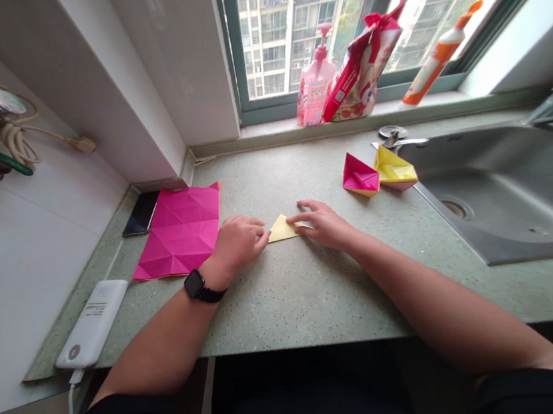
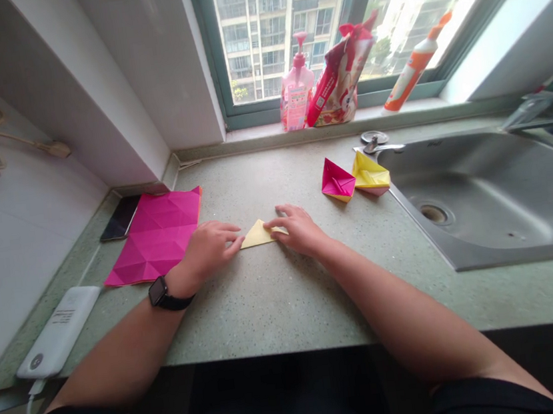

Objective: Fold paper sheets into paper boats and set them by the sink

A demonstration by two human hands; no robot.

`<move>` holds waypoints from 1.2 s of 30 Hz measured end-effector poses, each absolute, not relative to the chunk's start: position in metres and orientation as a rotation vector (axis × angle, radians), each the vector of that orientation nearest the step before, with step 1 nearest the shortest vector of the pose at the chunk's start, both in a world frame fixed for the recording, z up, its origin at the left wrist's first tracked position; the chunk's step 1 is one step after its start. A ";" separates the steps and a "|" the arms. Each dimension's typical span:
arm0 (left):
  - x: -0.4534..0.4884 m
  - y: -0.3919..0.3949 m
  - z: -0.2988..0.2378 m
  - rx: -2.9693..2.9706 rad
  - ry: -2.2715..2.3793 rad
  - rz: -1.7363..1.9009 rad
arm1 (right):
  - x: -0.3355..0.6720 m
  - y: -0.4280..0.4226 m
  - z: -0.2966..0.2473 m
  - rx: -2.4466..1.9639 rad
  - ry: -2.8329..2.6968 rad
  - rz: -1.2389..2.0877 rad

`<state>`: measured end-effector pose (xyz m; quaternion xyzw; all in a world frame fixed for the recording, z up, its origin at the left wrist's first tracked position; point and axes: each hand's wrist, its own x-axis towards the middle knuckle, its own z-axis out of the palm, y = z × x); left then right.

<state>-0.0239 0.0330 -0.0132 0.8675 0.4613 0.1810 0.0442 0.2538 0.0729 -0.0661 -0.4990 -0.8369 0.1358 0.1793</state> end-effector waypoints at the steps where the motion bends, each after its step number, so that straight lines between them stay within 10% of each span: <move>1: -0.021 0.034 -0.016 2.634 1.377 0.651 | 0.254 0.073 -0.066 -1.407 -2.365 0.380; 36: -0.011 0.039 -0.041 2.563 1.136 0.607 | 0.262 0.069 -0.047 -1.107 -2.498 0.372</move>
